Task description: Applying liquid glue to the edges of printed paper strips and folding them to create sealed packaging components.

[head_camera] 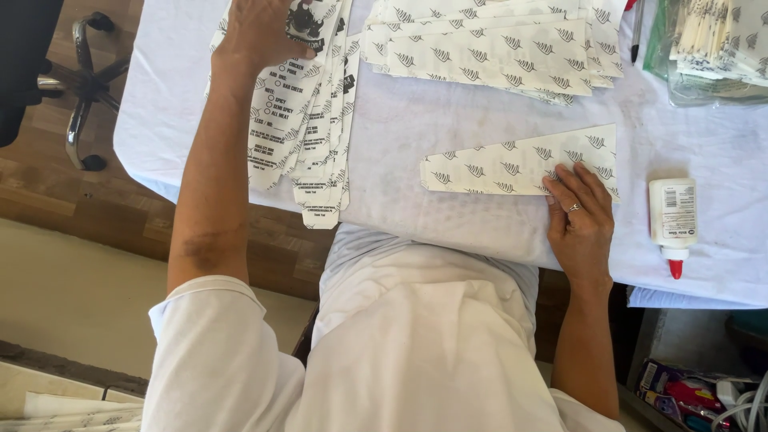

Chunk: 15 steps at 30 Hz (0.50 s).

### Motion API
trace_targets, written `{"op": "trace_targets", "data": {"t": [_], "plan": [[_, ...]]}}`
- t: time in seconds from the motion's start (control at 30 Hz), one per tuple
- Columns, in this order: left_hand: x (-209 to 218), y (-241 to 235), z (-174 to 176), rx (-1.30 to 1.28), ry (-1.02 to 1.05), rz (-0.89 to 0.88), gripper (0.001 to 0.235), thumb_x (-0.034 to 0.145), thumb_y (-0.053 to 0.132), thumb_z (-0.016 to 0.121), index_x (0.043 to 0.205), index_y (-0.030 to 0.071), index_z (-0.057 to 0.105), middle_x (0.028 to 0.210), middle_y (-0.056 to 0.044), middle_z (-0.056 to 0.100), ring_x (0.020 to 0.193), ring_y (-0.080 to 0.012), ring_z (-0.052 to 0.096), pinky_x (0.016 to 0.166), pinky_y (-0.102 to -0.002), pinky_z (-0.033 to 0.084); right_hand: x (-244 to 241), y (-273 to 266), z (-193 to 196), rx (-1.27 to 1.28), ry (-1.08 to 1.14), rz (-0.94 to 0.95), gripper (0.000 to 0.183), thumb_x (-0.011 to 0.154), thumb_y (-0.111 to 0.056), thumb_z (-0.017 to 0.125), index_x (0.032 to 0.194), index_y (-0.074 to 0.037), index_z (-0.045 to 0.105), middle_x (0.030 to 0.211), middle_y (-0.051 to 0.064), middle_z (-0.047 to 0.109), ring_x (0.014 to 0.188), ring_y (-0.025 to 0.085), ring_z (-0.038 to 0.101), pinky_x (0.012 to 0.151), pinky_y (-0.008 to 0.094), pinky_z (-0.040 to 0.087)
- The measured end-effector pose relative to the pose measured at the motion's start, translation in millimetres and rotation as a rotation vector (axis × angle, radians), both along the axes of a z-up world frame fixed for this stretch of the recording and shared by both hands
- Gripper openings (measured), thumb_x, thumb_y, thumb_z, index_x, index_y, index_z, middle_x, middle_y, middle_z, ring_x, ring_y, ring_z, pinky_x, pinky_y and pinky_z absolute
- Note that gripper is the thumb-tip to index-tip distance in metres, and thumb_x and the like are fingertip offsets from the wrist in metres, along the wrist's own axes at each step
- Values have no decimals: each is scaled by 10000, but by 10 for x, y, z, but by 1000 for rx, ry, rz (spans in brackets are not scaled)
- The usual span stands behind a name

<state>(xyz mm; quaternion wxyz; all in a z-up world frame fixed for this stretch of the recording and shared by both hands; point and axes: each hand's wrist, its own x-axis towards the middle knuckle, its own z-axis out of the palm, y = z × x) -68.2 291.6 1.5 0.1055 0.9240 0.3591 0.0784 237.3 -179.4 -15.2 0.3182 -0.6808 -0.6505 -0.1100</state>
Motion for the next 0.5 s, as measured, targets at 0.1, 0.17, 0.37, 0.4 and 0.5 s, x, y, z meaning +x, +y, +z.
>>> {"op": "trace_targets", "data": {"t": [0.1,0.17,0.37,0.4,0.5], "plan": [[61,-66,211,-174,49,72,569,735,331,954,1123,205,558,1264,-101,505,1170,-386,450,842,-566,437,9,-7,-8,-1,5,-2,239,1050,148,663,1257,48,732,1329,229,702,1348,429,586,1188,533,481],[67,-96,276,-224,78,110,554,727,321,958,1097,213,560,1237,-96,509,1150,-387,458,790,-603,465,9,-10,-13,2,3,1,239,1051,142,663,1258,45,731,1333,229,701,1348,431,587,1188,539,478],[-9,-58,127,-242,37,81,516,772,300,935,1096,152,562,1248,-101,514,1173,-339,475,875,-499,441,2,-7,1,-7,15,-9,249,1039,162,661,1249,52,736,1330,225,701,1346,429,583,1193,534,478],[-25,-90,134,-244,16,74,472,807,281,919,1070,137,555,1259,-108,494,1206,-338,454,893,-512,442,4,-6,-3,-7,9,-4,266,1024,180,663,1249,57,735,1331,230,701,1348,432,584,1190,538,479],[-34,-179,126,-160,-49,12,438,829,232,934,1007,90,560,1235,-142,513,1191,-354,466,919,-504,438,14,5,-6,3,4,-2,285,1006,200,660,1243,61,733,1319,242,704,1341,441,586,1172,539,488]]}}
